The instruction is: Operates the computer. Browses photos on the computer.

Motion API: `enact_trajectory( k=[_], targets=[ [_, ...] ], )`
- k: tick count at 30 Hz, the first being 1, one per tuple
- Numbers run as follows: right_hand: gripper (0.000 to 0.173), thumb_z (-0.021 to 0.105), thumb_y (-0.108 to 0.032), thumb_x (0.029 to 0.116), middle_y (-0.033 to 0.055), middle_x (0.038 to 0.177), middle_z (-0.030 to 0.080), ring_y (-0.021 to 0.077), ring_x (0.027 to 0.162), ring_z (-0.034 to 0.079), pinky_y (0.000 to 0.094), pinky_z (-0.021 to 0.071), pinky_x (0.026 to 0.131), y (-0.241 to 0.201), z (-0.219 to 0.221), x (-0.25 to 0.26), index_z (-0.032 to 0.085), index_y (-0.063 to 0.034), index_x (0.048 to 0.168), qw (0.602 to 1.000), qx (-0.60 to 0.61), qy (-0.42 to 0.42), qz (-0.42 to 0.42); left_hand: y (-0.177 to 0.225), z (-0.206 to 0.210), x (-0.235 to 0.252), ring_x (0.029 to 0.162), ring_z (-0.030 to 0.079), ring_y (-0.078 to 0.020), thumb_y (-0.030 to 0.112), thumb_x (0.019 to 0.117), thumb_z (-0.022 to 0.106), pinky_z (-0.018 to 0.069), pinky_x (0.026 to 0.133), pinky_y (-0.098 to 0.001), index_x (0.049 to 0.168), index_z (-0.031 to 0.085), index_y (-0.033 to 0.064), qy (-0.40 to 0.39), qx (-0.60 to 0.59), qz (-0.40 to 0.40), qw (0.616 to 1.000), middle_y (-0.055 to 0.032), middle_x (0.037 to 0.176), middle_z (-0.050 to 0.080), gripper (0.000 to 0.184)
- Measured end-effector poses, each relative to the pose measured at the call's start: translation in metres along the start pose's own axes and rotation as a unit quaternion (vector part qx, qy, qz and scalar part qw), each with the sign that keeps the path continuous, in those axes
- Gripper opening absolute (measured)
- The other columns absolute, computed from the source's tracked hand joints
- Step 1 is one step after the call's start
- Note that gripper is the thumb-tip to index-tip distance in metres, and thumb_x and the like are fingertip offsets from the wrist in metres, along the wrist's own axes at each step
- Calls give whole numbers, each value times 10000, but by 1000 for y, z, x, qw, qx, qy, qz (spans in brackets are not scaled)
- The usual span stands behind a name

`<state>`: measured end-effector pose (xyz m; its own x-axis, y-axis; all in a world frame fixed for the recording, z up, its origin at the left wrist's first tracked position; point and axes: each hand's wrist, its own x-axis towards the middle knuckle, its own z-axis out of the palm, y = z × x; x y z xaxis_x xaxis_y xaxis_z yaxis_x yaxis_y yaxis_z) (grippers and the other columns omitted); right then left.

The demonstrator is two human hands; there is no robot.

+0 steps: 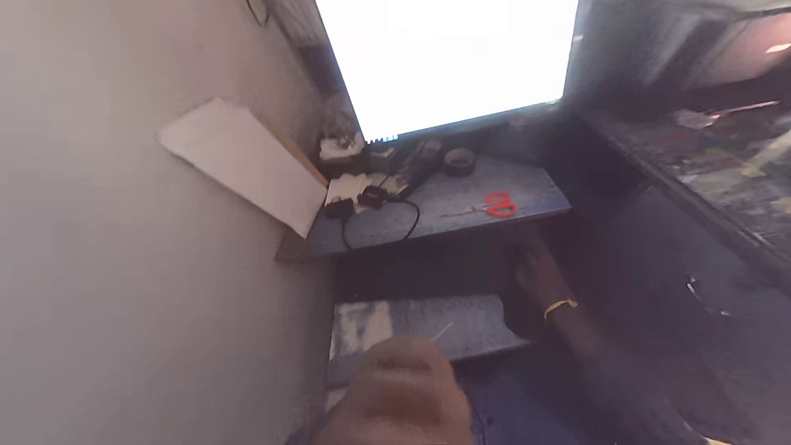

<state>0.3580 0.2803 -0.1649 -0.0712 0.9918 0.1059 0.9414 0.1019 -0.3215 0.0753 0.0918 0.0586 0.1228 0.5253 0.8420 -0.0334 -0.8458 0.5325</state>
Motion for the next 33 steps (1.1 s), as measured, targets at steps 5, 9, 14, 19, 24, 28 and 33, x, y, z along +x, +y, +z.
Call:
enact_trajectory(
  k=[5,9,14,19,24,28,33],
  targets=[
    [506,494,-357,1013,185,1500,528,363,1396,500,540,413,1155,9,10,3,565,-143,1466,999,3,32,-26,-128,-54,-96,872,691,-100,468,1086,353,586,801,-277,1164,648,104,-22,382,-94,919,-50,912,706,475],
    [508,468,-394,1023,187,1513,513,361,1423,467,529,380,1182,6,6,2,590,-134,1442,1000,-13,12,-21,-165,-105,-165,1125,671,-347,197,1021,462,525,1001,-525,1338,613,-25,43,454,-339,823,-225,1227,682,416],
    [578,538,-405,968,198,1482,532,373,1370,518,538,435,1127,5,10,2,538,-147,1486,999,-23,25,-33,-184,-130,-208,1274,586,-396,235,995,528,447,1086,-574,1314,632,7,62,573,-367,730,-221,1336,634,406],
    [569,609,-343,925,108,1519,533,322,1426,475,526,393,1175,3,10,-2,564,-212,1478,997,-30,15,-63,-189,-127,-200,1422,478,-334,441,998,571,411,1154,-530,1380,626,90,-5,626,-416,660,-156,1529,509,521],
    [481,632,-284,909,147,1458,581,364,1365,530,546,434,1130,11,17,-2,663,-147,1368,994,-21,64,-86,-207,-137,-219,1492,388,-318,439,1030,467,345,1210,-497,1442,567,88,-5,608,-373,700,-143,1595,431,550],
    [465,606,-296,914,149,1451,586,371,1350,542,542,449,1114,11,20,-1,680,-132,1343,992,-14,85,-90,-205,-138,-214,1512,346,-341,441,1021,487,315,1225,-513,1505,493,80,-4,585,-393,709,-170,1626,372,604],
    [471,594,-321,923,157,1474,565,377,1370,522,552,431,1127,15,22,-1,680,-119,1339,993,-23,78,-90,-213,-141,-227,1526,318,-351,494,1028,430,294,1239,-501,1494,501,59,0,585,-377,718,-183,1624,373,642]
  ],
)
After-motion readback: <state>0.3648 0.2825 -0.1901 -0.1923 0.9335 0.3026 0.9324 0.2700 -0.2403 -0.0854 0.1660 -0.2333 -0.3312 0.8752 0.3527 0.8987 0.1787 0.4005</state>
